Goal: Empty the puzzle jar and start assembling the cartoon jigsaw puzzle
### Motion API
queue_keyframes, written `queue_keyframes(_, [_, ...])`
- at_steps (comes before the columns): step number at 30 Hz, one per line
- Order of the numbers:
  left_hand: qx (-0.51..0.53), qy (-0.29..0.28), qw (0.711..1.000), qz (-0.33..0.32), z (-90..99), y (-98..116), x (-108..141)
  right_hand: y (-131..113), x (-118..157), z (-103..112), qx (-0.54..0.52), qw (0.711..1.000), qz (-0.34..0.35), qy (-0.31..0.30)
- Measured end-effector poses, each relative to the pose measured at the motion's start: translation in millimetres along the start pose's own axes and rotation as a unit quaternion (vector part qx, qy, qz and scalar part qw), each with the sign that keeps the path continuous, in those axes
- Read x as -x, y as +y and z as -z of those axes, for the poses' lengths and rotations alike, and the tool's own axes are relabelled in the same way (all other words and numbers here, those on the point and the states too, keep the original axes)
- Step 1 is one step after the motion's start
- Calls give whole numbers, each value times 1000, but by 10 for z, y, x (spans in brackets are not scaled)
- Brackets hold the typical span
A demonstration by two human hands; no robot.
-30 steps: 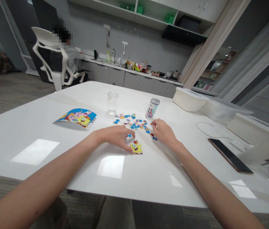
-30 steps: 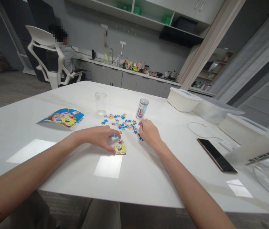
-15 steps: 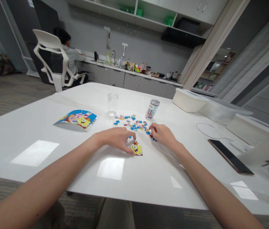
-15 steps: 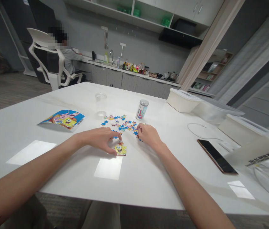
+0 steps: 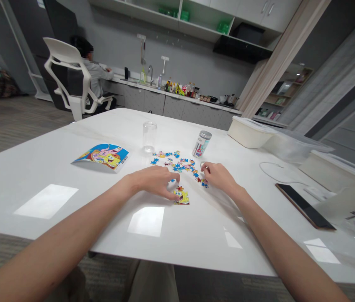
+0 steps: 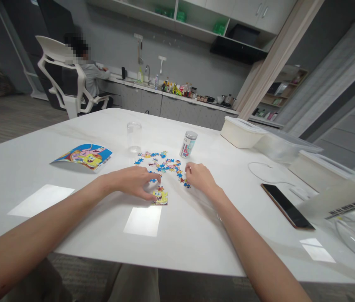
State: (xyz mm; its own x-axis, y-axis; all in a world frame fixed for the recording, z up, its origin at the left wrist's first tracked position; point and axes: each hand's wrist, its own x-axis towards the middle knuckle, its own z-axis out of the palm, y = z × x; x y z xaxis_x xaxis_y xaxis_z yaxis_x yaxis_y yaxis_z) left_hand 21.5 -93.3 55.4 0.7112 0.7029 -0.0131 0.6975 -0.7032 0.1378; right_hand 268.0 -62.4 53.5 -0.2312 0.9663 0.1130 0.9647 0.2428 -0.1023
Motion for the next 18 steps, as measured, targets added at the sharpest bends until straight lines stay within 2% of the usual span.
queue_keyframes(3, [6,2,1000,3,2,6,-1,-18,7,18,-4,1000,22,-2])
queue_keyframes(12, [5,2,1000,4,-15,-12,-2,-45,36,69,7,999,34,-12])
queue_keyframes(15, [-17,2,1000,1,-11,-11,5,-50,35,49,13,999,33,4])
queue_keyframes(18, [-23,4,1000,-2,-16,-14,-1,-14,15,-37,-9,996,78,34])
